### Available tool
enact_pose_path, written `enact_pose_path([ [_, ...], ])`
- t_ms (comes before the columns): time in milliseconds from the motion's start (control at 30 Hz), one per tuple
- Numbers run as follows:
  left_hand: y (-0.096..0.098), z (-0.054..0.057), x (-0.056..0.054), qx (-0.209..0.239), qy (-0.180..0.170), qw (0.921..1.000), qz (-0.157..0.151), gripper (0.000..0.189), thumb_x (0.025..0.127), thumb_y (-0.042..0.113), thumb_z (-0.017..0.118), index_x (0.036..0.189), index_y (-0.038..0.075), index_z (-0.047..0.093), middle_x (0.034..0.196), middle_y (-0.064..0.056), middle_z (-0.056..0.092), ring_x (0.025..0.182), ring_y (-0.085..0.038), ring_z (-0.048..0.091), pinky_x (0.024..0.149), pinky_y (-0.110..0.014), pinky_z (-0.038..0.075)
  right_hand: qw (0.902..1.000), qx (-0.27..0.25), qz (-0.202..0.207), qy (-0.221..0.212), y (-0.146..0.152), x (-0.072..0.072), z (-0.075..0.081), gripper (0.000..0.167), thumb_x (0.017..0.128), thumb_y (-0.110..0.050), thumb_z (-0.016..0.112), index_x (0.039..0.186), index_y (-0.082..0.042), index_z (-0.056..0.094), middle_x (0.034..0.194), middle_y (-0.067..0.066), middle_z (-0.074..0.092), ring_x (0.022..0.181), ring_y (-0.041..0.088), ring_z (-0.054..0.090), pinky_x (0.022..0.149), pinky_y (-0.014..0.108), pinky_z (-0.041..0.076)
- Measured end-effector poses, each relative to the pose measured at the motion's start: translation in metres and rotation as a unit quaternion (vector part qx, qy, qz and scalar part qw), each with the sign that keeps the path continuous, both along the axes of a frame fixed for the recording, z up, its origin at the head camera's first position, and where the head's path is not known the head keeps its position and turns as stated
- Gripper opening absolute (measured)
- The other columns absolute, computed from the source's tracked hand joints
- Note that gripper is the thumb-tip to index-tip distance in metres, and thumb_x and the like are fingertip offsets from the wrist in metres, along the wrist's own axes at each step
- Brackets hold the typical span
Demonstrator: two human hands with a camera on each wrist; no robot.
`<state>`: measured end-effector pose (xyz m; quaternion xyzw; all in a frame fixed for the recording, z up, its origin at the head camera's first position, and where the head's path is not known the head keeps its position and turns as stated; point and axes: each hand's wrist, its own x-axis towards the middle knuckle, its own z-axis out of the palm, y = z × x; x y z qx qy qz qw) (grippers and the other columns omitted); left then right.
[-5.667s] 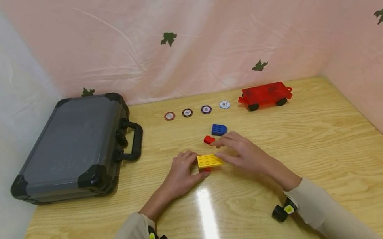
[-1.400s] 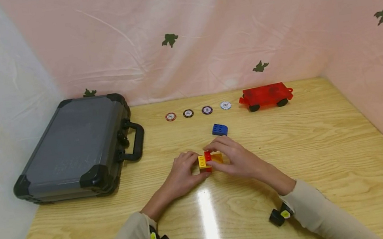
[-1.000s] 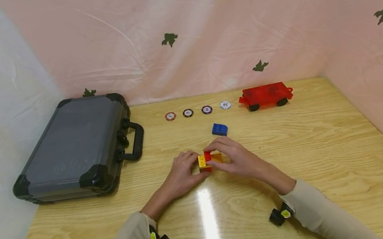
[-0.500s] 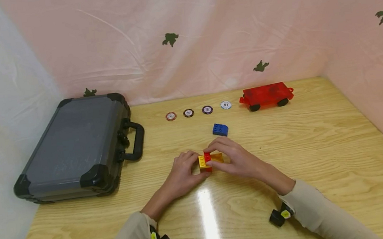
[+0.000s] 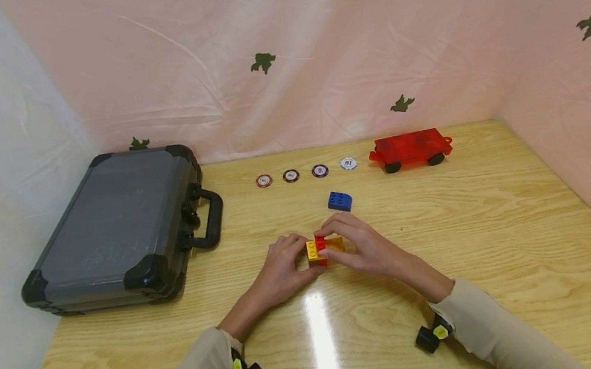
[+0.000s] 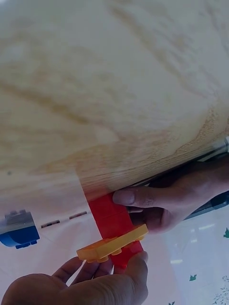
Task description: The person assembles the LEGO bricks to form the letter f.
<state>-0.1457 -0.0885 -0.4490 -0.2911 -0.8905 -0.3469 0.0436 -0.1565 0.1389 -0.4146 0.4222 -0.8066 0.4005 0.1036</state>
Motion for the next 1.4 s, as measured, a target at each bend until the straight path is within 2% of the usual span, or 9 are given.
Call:
enact_pose_path([
  [200, 0.0, -0.0008, -0.0003, -0.002, -0.005, 1.0, -0.001, 0.037, 0.089, 0.03, 0.084, 0.115, 0.009, 0.07, 0.111, -0.002, 0.064, 0.101, -0.021, 0.054, 0.085, -0.041, 0.039, 0.9999, -0.002, 0.007, 0.01, 0.0014, -0.0006, -0.0008, 0.032, 0.088, -0.004, 0.081, 0.118, -0.002, 0.069, 0.116, 0.005, 0.063, 0.112, 0.023, 0.058, 0.098, 0.038, 0.049],
  [433, -0.0001, 0.0002, 0.0003, 0.0, -0.007, 1.0, -0.001, 0.036, 0.088, 0.03, 0.084, 0.114, 0.01, 0.069, 0.112, -0.003, 0.065, 0.101, -0.022, 0.054, 0.083, -0.04, 0.038, 0.9996, 0.016, 0.009, 0.02, 0.0014, -0.0024, 0.0015, 0.029, 0.088, -0.005, 0.081, 0.115, -0.002, 0.07, 0.115, 0.006, 0.064, 0.113, 0.025, 0.058, 0.099, 0.042, 0.049],
  [867, 0.0003, 0.0011, 0.0006, -0.001, -0.006, 1.0, -0.001, 0.035, 0.088, 0.03, 0.084, 0.113, 0.011, 0.07, 0.112, -0.003, 0.065, 0.1, -0.022, 0.055, 0.082, -0.041, 0.038, 0.9995, 0.009, 0.011, -0.027, 0.0027, -0.0014, 0.0025, 0.029, 0.089, -0.004, 0.081, 0.116, -0.002, 0.07, 0.116, 0.005, 0.063, 0.113, 0.024, 0.057, 0.1, 0.042, 0.048],
  [1033, -0.0006, 0.0022, -0.0003, 0.0, -0.01, 1.0, -0.001, 0.036, 0.088, 0.03, 0.084, 0.114, 0.01, 0.07, 0.112, -0.003, 0.065, 0.101, -0.023, 0.055, 0.084, -0.041, 0.039, 0.9985, 0.018, 0.002, -0.052, 0.0021, -0.0025, 0.004, 0.03, 0.089, -0.006, 0.081, 0.117, -0.003, 0.07, 0.117, 0.005, 0.065, 0.118, 0.025, 0.056, 0.104, 0.047, 0.046],
  [1167, -0.0011, 0.0027, -0.0001, 0.002, -0.011, 0.9999, -0.001, 0.036, 0.088, 0.03, 0.084, 0.115, 0.01, 0.07, 0.113, -0.003, 0.065, 0.101, -0.023, 0.055, 0.084, -0.041, 0.039, 0.9978, 0.031, -0.006, -0.058, 0.0019, -0.0032, 0.0056, 0.031, 0.09, -0.011, 0.082, 0.117, -0.005, 0.07, 0.118, 0.004, 0.066, 0.123, 0.027, 0.054, 0.107, 0.051, 0.042],
  [1400, -0.0001, 0.0002, -0.0008, 0.006, -0.006, 1.0, -0.003, 0.035, 0.087, 0.03, 0.085, 0.113, 0.01, 0.07, 0.112, -0.003, 0.065, 0.101, -0.024, 0.055, 0.084, -0.042, 0.04, 0.9971, 0.055, -0.02, -0.048, 0.0054, -0.0034, 0.007, 0.035, 0.089, -0.017, 0.084, 0.12, -0.009, 0.071, 0.122, 0.003, 0.063, 0.121, 0.026, 0.05, 0.103, 0.052, 0.043],
])
